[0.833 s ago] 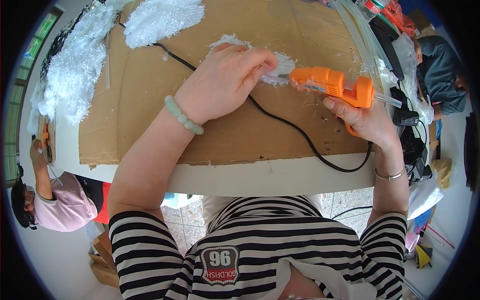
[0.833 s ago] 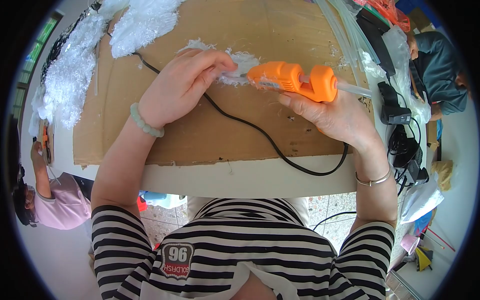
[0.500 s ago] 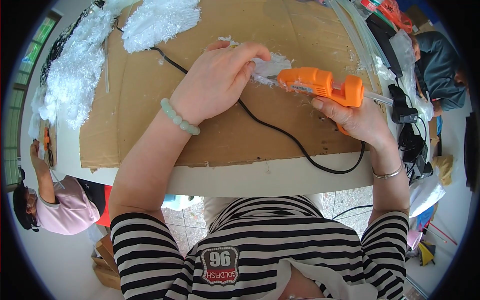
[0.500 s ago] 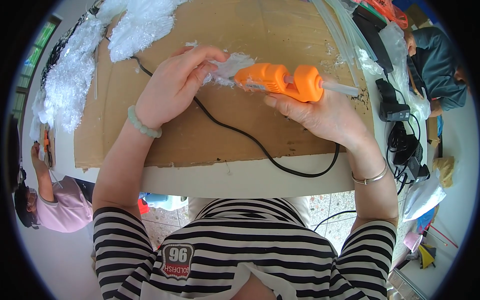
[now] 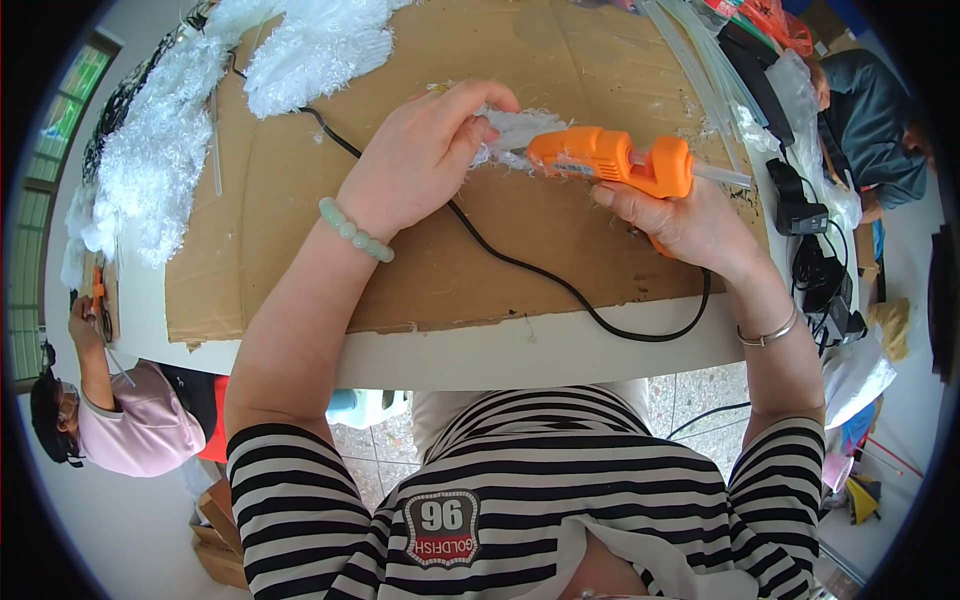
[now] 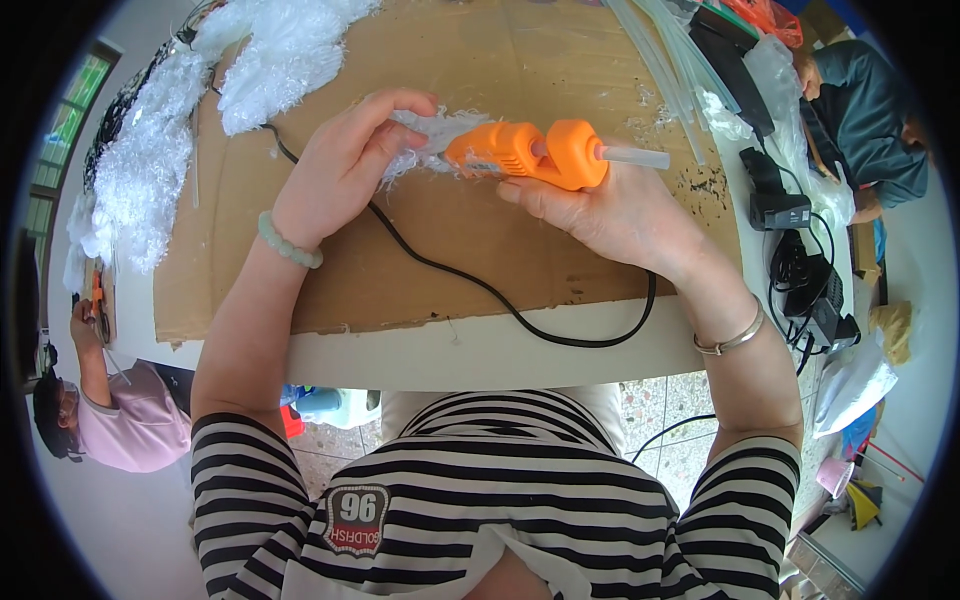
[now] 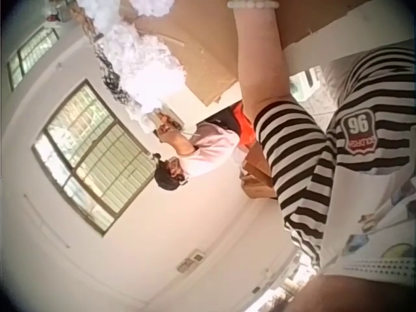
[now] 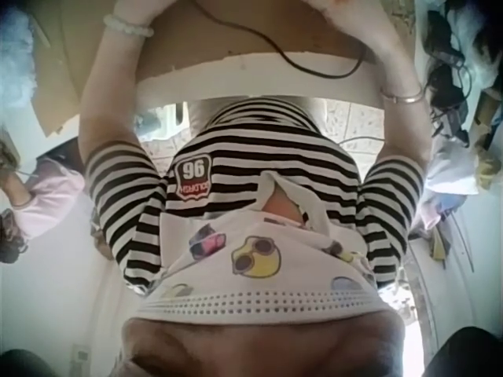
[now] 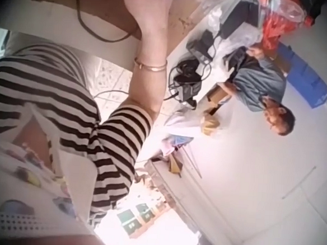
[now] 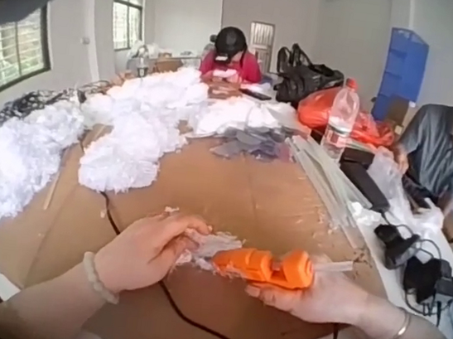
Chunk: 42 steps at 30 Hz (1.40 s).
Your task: Applying hot glue to pieces of white cotton and attaching them to a surface.
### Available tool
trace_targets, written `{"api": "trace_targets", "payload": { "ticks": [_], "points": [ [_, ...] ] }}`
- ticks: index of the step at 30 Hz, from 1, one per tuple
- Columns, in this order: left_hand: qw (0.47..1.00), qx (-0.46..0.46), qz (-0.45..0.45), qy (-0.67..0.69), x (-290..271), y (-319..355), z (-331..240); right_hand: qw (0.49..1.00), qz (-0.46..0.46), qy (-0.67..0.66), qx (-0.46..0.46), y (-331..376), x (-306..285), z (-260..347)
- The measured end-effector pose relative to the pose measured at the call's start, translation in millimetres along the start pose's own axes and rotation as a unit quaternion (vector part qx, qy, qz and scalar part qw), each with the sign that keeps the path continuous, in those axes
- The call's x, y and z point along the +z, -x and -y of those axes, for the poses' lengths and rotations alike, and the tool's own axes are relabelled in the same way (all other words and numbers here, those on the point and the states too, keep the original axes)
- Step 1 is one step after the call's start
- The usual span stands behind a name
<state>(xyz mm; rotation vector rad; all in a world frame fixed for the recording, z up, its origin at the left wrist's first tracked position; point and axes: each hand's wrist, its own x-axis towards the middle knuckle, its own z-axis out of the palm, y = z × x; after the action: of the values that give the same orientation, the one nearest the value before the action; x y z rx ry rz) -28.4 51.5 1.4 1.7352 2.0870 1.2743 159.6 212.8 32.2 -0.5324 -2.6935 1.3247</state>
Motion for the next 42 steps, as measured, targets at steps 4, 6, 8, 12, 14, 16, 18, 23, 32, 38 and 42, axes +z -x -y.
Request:
{"api": "trace_targets", "payload": {
  "ticks": [4,6,8,12,14,16,18,23,32,38,42],
  "points": [
    [1.0,0.0,-0.002,0.005,-1,0,2,0.999,0.003,0.014,-0.044,-4,2,-2],
    [1.0,-0.003,-0.003,0.01,-1,0,3,0.999,0.015,0.028,-0.017,-4,1,3],
    [1.0,0.001,-0.007,0.016,-1,1,4,0.999,0.026,0.042,0.008,-4,2,5],
    [1.0,0.004,-0.016,0.017,-2,1,7,1.0,0.023,0.015,0.011,-5,3,3],
    [1.0,-0.003,-0.006,0.008,-3,2,7,0.999,0.028,0.009,0.029,-4,2,0],
    [1.0,-0.004,-0.008,0.01,-2,1,6,0.997,0.02,-0.066,0.029,-2,-1,-4],
    [1.0,-0.004,-0.006,0.011,-1,0,7,0.997,0.025,-0.028,0.063,-5,0,7],
    [1.0,-0.006,-0.01,0.004,-2,1,9,0.998,0.027,0.033,0.052,-7,-6,0],
    [0.995,0.069,-0.012,-0.075,1,2,-4,0.953,-0.031,-0.286,-0.098,-2,-48,-39],
    [0.984,0.082,-0.003,-0.156,6,4,-7,0.912,-0.079,-0.397,-0.062,-15,-38,-39],
    [0.986,0.081,0.005,-0.149,9,3,-6,0.902,-0.086,-0.421,-0.04,-17,-32,-42]
  ]
}}
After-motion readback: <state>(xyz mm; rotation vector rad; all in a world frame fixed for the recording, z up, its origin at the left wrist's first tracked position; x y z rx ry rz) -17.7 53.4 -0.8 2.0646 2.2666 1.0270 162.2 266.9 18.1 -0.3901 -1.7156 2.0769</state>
